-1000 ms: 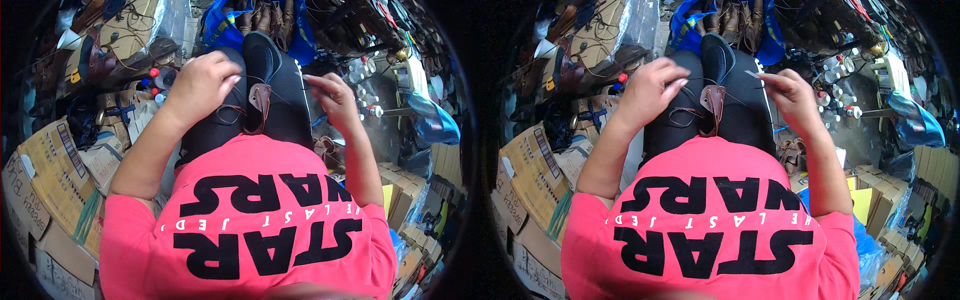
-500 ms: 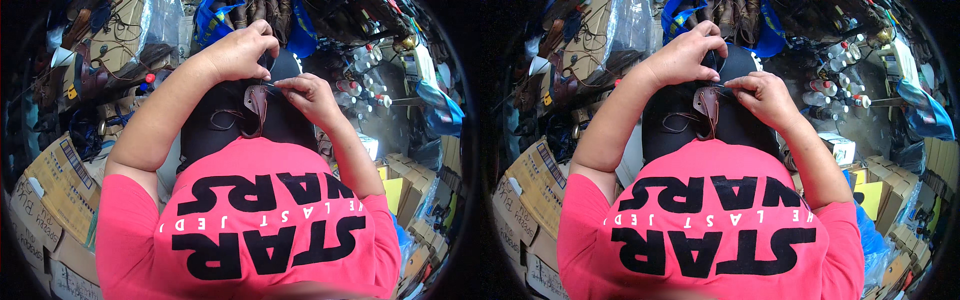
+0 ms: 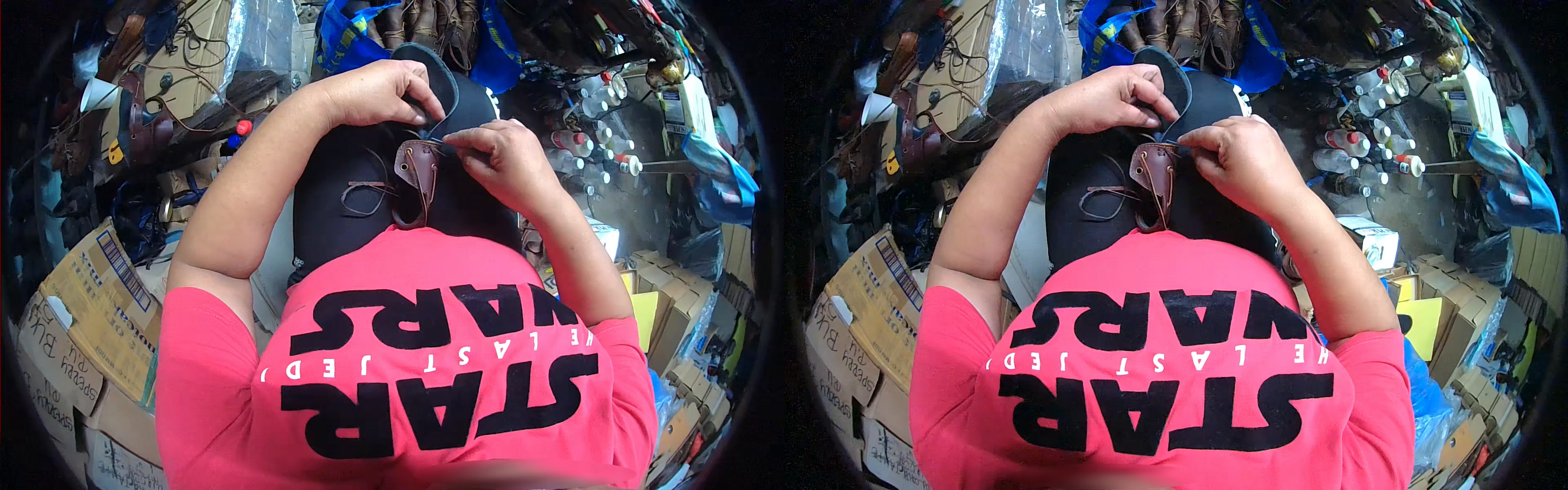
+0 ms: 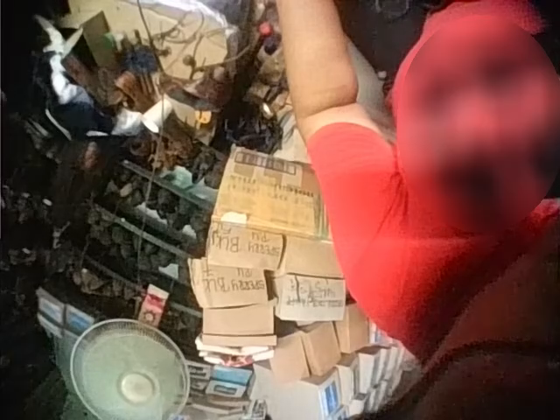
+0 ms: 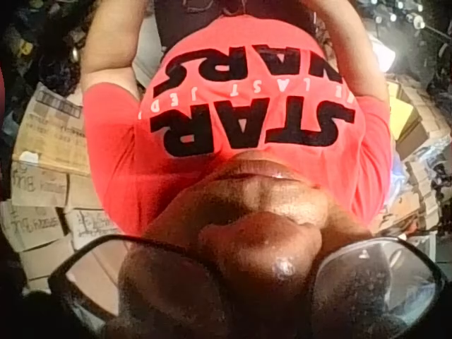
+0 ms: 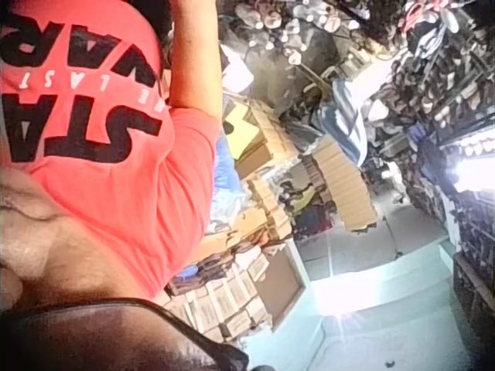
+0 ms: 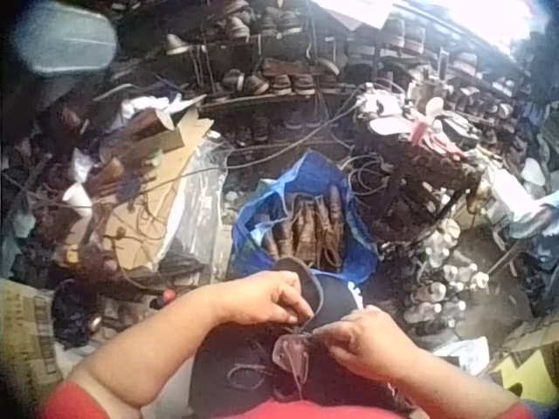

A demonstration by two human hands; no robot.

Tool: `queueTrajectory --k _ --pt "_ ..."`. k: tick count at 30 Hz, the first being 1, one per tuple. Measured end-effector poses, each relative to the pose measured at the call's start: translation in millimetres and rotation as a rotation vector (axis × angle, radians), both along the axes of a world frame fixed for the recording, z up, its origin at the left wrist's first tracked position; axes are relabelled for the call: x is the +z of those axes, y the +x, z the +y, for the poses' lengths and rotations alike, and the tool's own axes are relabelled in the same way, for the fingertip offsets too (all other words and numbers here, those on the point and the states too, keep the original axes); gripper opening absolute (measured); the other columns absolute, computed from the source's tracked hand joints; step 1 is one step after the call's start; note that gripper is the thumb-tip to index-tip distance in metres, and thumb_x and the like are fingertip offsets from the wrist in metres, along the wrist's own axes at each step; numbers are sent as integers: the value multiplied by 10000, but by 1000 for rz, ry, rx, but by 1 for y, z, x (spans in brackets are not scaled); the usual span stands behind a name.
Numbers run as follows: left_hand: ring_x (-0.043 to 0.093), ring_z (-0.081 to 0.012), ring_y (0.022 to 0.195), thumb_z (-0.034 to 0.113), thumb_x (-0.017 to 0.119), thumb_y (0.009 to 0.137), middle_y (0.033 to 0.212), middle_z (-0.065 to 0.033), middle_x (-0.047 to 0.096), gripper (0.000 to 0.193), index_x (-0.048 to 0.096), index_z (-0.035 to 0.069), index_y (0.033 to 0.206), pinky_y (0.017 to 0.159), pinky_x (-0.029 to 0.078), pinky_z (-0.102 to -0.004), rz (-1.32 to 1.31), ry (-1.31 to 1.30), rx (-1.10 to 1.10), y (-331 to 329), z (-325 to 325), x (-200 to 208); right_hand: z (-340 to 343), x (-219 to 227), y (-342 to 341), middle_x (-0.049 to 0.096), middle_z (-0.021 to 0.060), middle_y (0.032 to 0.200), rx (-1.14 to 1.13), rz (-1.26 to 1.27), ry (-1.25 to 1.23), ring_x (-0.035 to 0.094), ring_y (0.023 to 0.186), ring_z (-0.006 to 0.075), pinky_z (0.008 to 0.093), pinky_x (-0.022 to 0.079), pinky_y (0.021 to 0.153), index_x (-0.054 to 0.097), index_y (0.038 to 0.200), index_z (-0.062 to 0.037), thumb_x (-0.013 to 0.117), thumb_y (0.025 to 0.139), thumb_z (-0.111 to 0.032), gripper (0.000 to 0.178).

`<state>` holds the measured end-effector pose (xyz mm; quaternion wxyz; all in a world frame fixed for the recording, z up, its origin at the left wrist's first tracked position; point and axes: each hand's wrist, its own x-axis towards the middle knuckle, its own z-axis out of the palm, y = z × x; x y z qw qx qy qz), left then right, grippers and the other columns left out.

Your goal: Hand-stitching and threading leather laces to join a shoe upper to an insole.

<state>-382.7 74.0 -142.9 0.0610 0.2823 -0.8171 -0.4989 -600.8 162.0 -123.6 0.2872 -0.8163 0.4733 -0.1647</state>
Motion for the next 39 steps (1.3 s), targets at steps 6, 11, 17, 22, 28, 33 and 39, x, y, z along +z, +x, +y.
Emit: queueTrajectory --k 6,11,17,22,28,33,39 --pt "491 -144 779 5 674 774 802 -7 426 256 727 109 1001 738 420 -253 14 38 10 -1 -3 -3 -9 -8 -1 658 135 760 40 -13 2 638 754 284 372 510 686 712 906 -85 628 739 -100 188" --pt "493 -146 783 -26 654 768 811 -8 425 278 727 106 1002 740 420 -255 26 46 12 1 -3 -5 -22 1 -3 635 102 742 112 34 -44 624 738 283 376 500 665 718 890 -116 634 747 -96 167" --pt "502 -156 807 -35 646 753 825 -15 436 289 728 102 994 765 425 -253 15 52 1 -1 -5 -5 -36 19 1 611 59 747 265 215 -136 616 786 258 386 462 681 721 883 -144 635 758 -115 154" --pt "513 -162 830 -34 645 744 837 -26 452 266 727 87 967 784 431 -254 26 -6 -26 -4 -8 -5 -37 25 11 632 37 777 343 375 -204 620 832 223 365 425 753 715 888 -155 615 764 -136 161" --pt "514 -163 828 -62 635 715 834 -32 454 292 725 72 958 773 436 -255 69 -12 -1 -2 -4 -8 -33 23 7 645 42 790 330 341 -167 625 824 219 367 424 741 715 882 -142 608 752 -112 171" --pt "536 -179 796 3 642 738 827 -38 494 280 740 136 964 752 448 -275 52 -5 -5 -1 -3 -7 -27 24 13 645 49 774 309 374 -169 627 819 217 373 419 741 714 876 -139 612 742 -108 171" --pt "516 -162 802 -117 552 668 836 -37 448 388 723 59 970 755 442 -250 11 0 -41 -3 -4 0 -37 35 17 631 49 741 407 436 -234 625 779 229 374 419 746 713 872 -134 620 752 -119 152"
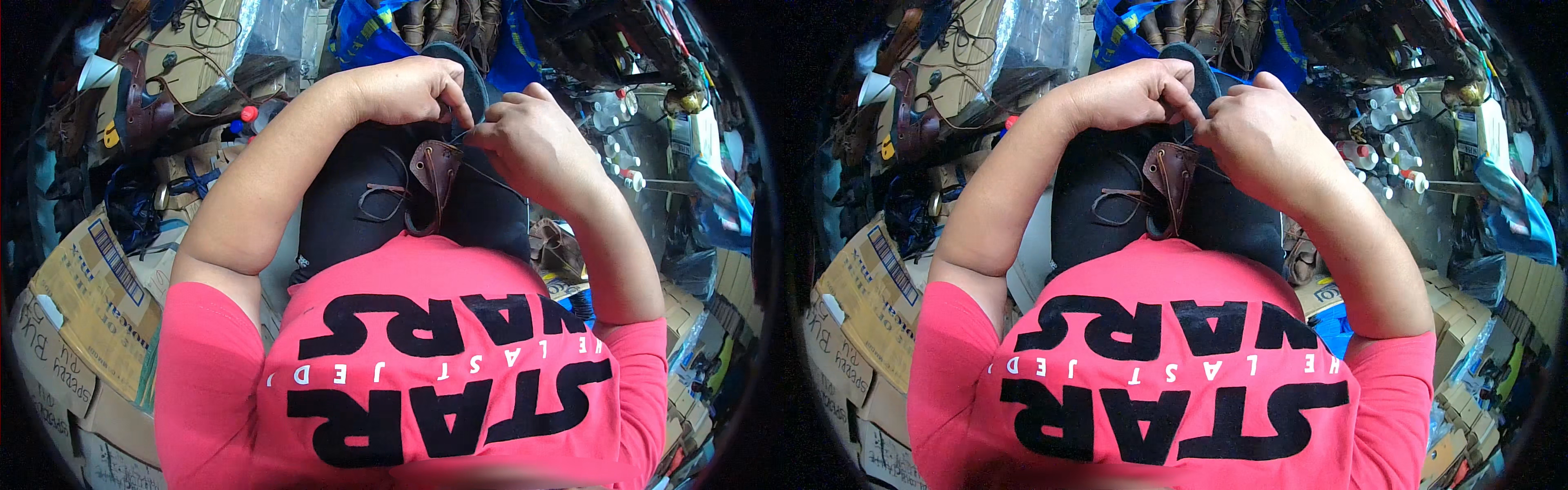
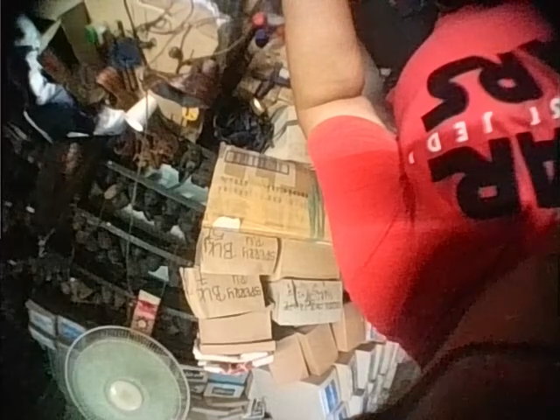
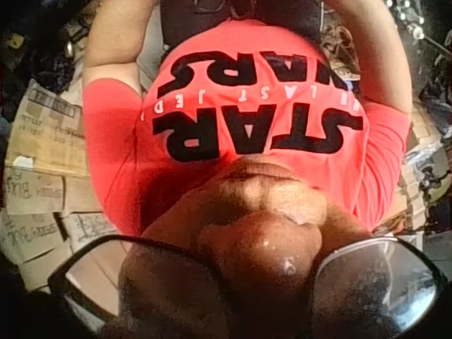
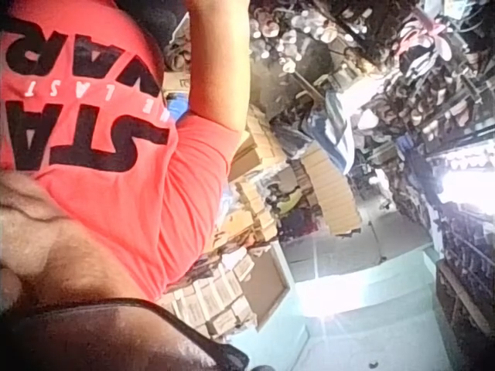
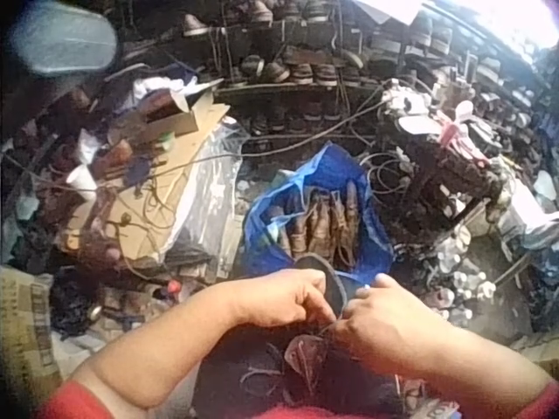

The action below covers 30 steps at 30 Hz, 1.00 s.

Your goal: Hand-stitching and threading leather laces to join a shoe upper to an insole.

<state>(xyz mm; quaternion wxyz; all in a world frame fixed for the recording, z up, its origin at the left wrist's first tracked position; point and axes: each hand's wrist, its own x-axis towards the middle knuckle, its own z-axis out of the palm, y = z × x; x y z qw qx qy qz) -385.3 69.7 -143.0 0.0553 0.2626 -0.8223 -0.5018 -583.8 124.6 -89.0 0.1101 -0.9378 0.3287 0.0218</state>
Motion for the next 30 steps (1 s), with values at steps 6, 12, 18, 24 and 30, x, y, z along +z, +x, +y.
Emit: queueTrajectory --k 6,12,18,24,30 --pt "527 -157 832 -56 605 718 853 -40 463 305 718 59 977 768 437 -254 33 33 38 1 1 -7 -9 -18 -19 608 62 727 -24 -191 168 610 736 258 392 454 700 721 893 -152 645 766 -122 151" --pt "509 -167 790 14 670 738 824 -33 437 295 717 96 1017 741 428 -276 -53 -20 7 3 1 2 1 -27 -24 589 65 726 -151 -335 245 590 717 260 379 455 679 728 928 -168 677 759 -115 185" --pt "485 -163 765 17 671 743 790 -28 415 308 718 119 1030 715 415 -268 -64 38 -30 0 -1 5 7 -28 -25 591 42 764 -184 -311 167 577 781 236 365 408 731 728 907 -172 678 760 -129 161" --pt "484 -160 765 -3 671 739 789 -27 424 303 720 107 1017 722 418 -268 -21 45 -32 -2 -4 -2 -4 -18 -18 566 44 768 -77 -267 52 567 793 238 362 403 731 723 866 -169 668 735 -115 152" --pt "484 -160 766 -15 684 734 791 -23 426 289 723 94 999 720 416 -262 56 42 -7 -3 -3 -8 -3 -30 -20 570 62 748 -98 -344 152 571 744 263 379 433 684 722 860 -148 671 730 -93 150"
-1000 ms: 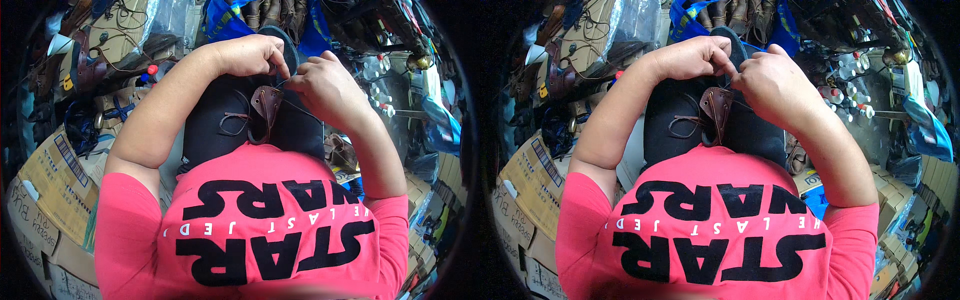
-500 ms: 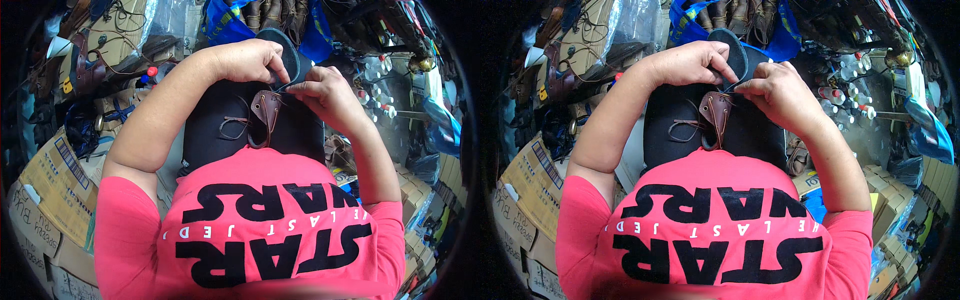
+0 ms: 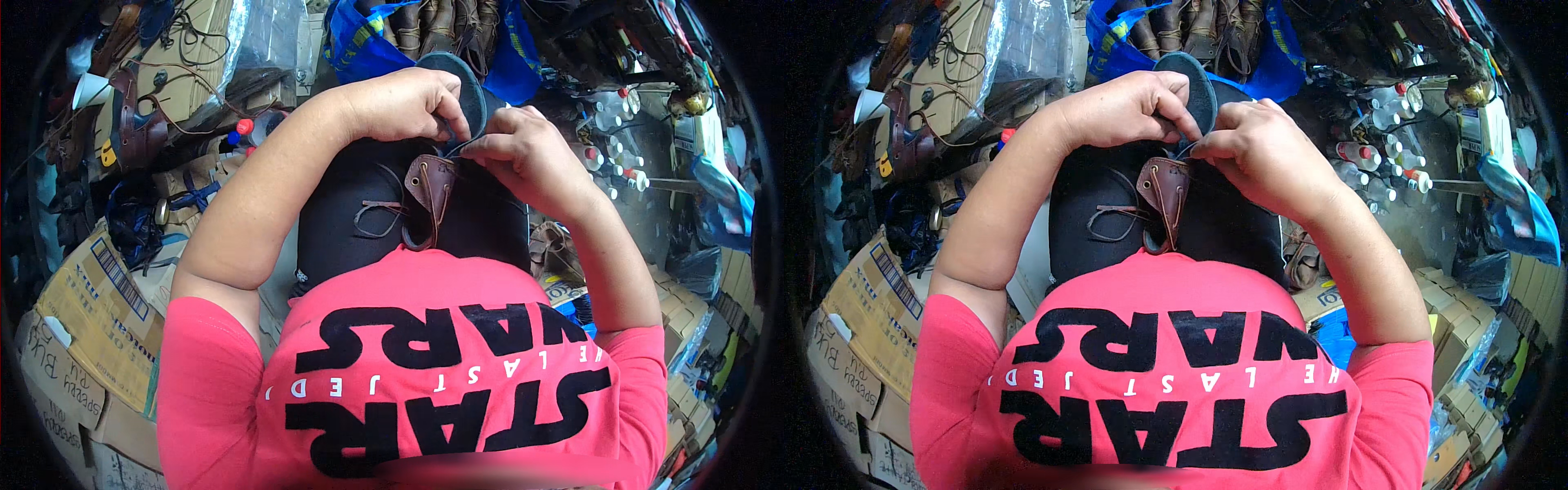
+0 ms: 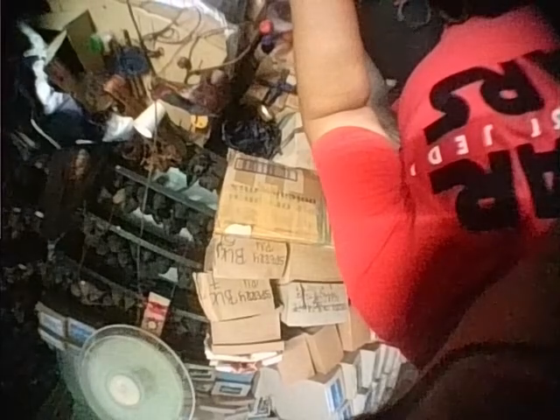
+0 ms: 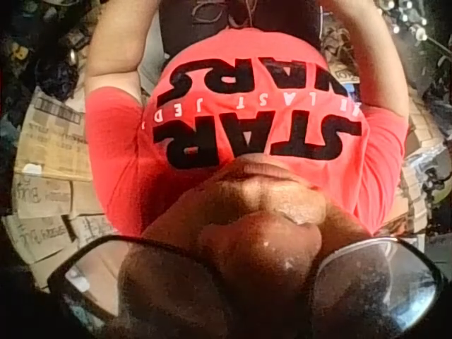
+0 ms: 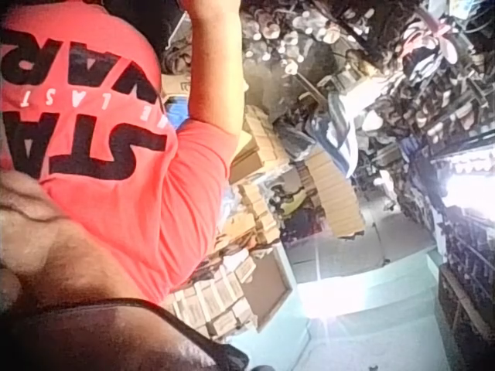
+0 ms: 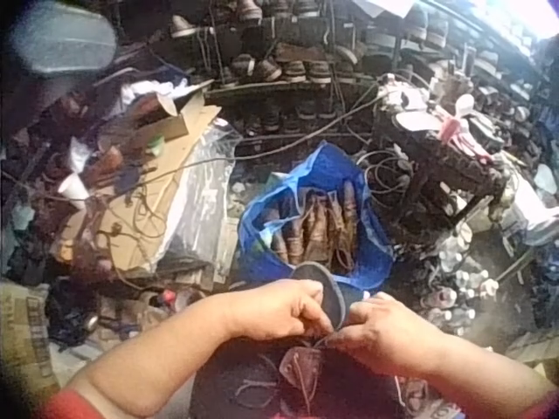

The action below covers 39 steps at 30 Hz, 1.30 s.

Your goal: Hand-stitching and threading leather laces to join a shoe upper to an insole.

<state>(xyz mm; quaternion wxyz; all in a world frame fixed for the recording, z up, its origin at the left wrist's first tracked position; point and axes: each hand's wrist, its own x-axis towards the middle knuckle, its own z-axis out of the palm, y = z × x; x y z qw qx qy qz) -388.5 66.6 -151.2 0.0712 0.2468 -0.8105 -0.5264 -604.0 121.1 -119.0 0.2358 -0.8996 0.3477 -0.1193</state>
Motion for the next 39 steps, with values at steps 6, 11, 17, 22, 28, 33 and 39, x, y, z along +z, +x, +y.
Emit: queueTrajectory --k 6,11,17,22,28,33,39 --pt "482 -146 763 -14 686 743 787 -15 416 273 723 88 993 710 408 -257 -44 53 47 2 4 5 5 -11 -10 589 81 732 -121 -142 266 580 703 277 380 462 608 716 893 -129 683 742 -78 162" --pt "493 -150 762 -18 698 728 798 -21 434 254 726 85 959 703 421 -262 -10 20 36 -1 2 1 3 -7 -2 584 83 728 -3 -78 -42 577 684 274 386 458 607 716 876 -130 683 744 -87 142" --pt "559 -223 875 39 741 695 936 -70 522 276 704 93 964 763 461 -298 4 -259 251 -1 24 8 3 -14 -6 579 82 754 -85 -178 320 586 694 251 342 466 640 722 909 -114 683 731 -32 200" --pt "500 -287 1084 273 750 711 1129 -101 539 444 617 99 1097 927 372 -415 -244 -561 619 5 85 31 5 -21 -14 511 39 734 -139 -216 468 518 707 173 291 439 685 716 960 -98 670 755 10 237" --pt "510 -235 956 215 739 712 941 -22 577 246 644 119 919 822 344 -391 -328 -519 579 7 113 24 -1 -22 -10 517 36 751 -74 -222 523 510 736 170 287 434 689 717 997 -119 664 777 2 257" --pt "528 -209 861 114 720 698 814 -18 518 156 626 122 822 766 334 -370 -205 -663 611 3 122 12 -3 -26 -14 546 41 770 -53 -227 536 526 768 184 294 441 702 718 1011 -136 663 784 -11 265" --pt "540 -180 771 61 685 703 769 6 526 140 642 118 824 733 326 -348 -96 -786 602 6 126 2 -4 -27 -15 479 6 784 -47 -225 617 475 810 141 253 405 748 719 1010 -96 607 774 80 315"
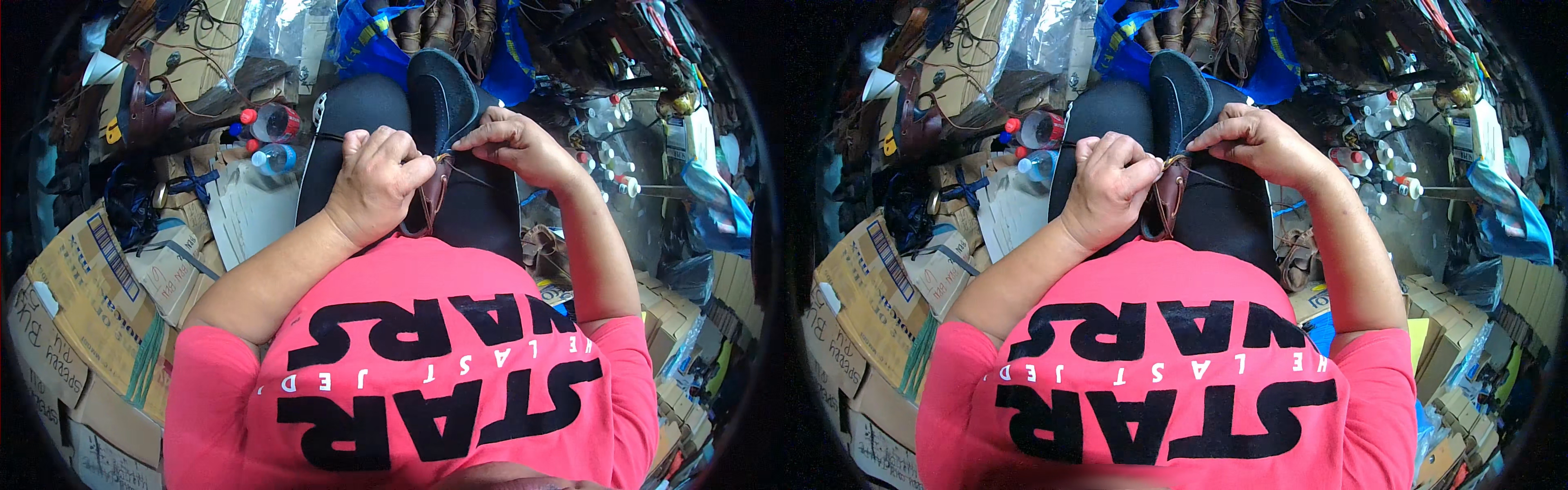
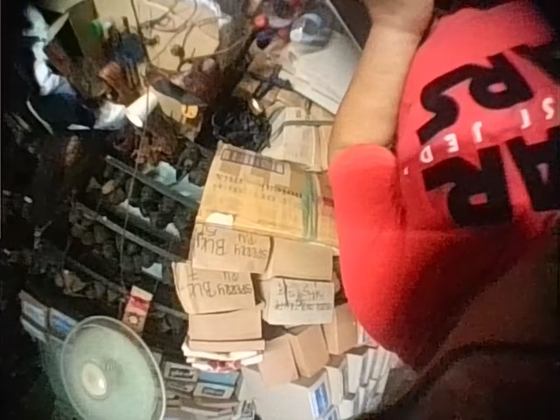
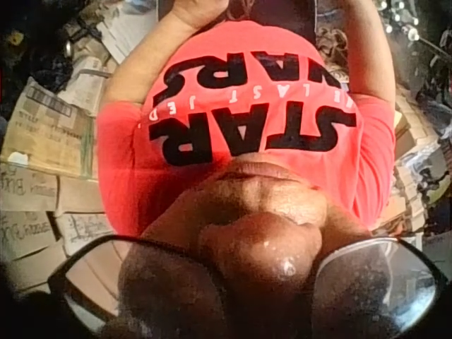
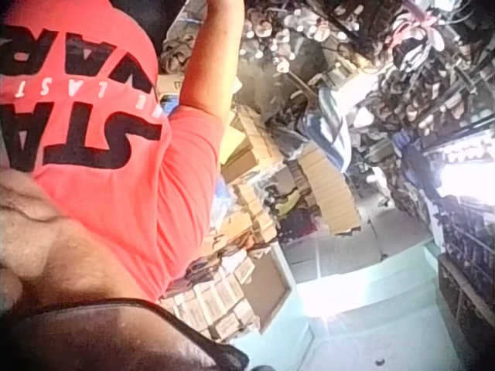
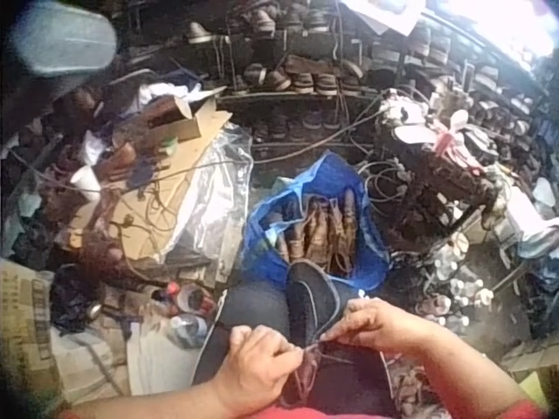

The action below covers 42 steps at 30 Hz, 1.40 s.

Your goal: Hand-stitching and threading leather laces to join a shoe upper to an insole.

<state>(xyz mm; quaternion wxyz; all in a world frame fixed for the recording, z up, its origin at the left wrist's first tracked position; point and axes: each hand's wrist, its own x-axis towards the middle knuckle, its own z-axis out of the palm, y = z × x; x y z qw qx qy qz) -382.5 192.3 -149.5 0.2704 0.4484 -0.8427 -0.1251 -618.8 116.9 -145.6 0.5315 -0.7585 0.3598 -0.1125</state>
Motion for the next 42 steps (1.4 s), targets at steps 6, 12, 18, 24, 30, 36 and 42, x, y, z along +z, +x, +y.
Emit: queueTrajectory --k 6,12,18,24,30,36,42 --pt "545 -178 750 50 669 710 754 5 533 128 645 115 817 728 331 -346 52 -46 -25 2 0 -6 0 -4 1 484 -5 777 -16 -16 24 481 802 129 237 406 755 726 997 -107 630 760 69 311" --pt "552 -186 762 86 689 705 758 -1 546 114 644 117 805 731 335 -351 58 -32 -16 4 -4 -7 19 -7 16 570 30 739 -115 93 -350 554 727 213 313 425 725 737 926 -156 694 757 -61 199" --pt "641 -229 848 179 649 850 928 -105 687 172 718 75 967 798 492 -313 283 274 130 42 -35 17 41 4 18 539 36 712 -155 141 -602 537 712 239 365 394 730 720 947 -161 668 752 -65 223" --pt "594 -259 778 117 694 739 801 -59 617 67 696 104 805 723 470 -374 55 -43 237 68 -23 28 60 -1 18 508 67 770 -135 267 -720 534 795 257 378 384 777 668 1085 -145 627 756 -49 345" --pt "564 -221 885 116 710 703 834 -45 591 147 664 92 840 760 420 -371 -260 106 -204 37 5 28 65 1 23 491 58 781 -155 287 -774 514 792 239 370 382 810 656 1117 -143 616 759 -18 381" --pt "610 -260 837 66 629 781 882 -111 630 68 656 33 835 773 474 -341 -93 73 141 99 -29 44 67 0 19 480 53 777 -171 309 -757 509 787 235 383 373 846 654 1124 -149 626 778 -53 360" --pt "594 -167 803 73 626 846 849 -85 618 97 681 20 905 763 459 -273 226 256 492 129 -26 67 70 3 23 499 49 793 -182 310 -743 532 818 235 392 365 829 640 1133 -163 626 812 -135 322"
